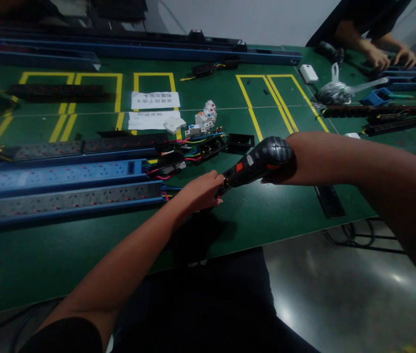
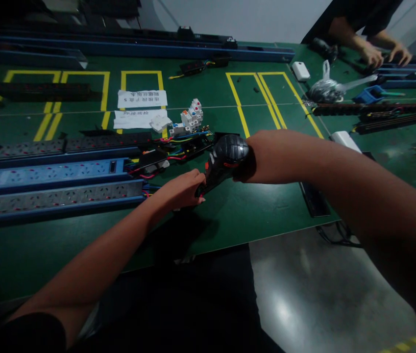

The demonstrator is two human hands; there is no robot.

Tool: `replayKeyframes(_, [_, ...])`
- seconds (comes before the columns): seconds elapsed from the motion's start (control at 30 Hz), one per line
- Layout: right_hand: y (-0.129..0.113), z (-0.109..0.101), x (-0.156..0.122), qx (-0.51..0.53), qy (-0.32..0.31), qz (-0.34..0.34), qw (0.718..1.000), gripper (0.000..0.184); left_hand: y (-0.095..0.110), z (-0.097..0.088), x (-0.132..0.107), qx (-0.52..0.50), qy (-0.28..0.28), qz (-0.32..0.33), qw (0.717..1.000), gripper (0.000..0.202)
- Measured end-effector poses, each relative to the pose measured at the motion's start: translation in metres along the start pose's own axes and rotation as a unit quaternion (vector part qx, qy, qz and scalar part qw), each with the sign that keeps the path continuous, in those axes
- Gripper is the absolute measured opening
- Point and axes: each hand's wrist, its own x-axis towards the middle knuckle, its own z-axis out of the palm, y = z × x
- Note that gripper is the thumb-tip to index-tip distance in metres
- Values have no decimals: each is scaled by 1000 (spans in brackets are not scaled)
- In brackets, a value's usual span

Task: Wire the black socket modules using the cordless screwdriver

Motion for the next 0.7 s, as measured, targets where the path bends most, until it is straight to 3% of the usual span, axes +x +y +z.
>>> replayKeyframes(0.23, [-9, -10, 7, -31, -23, -27, 999, 32, -8, 2, 7, 1, -2, 18, 1000, 57])
replayKeyframes(0.47, [-10, -11, 7, -26, -42, -20, 999, 29, -6, 0, 5, -12, -3, 11, 1000, 51])
replayKeyframes(0.7, [-6, -11, 11, -16, -52, -61, 997, 32, -6, 0, 3, -32, 8, 17, 999, 48])
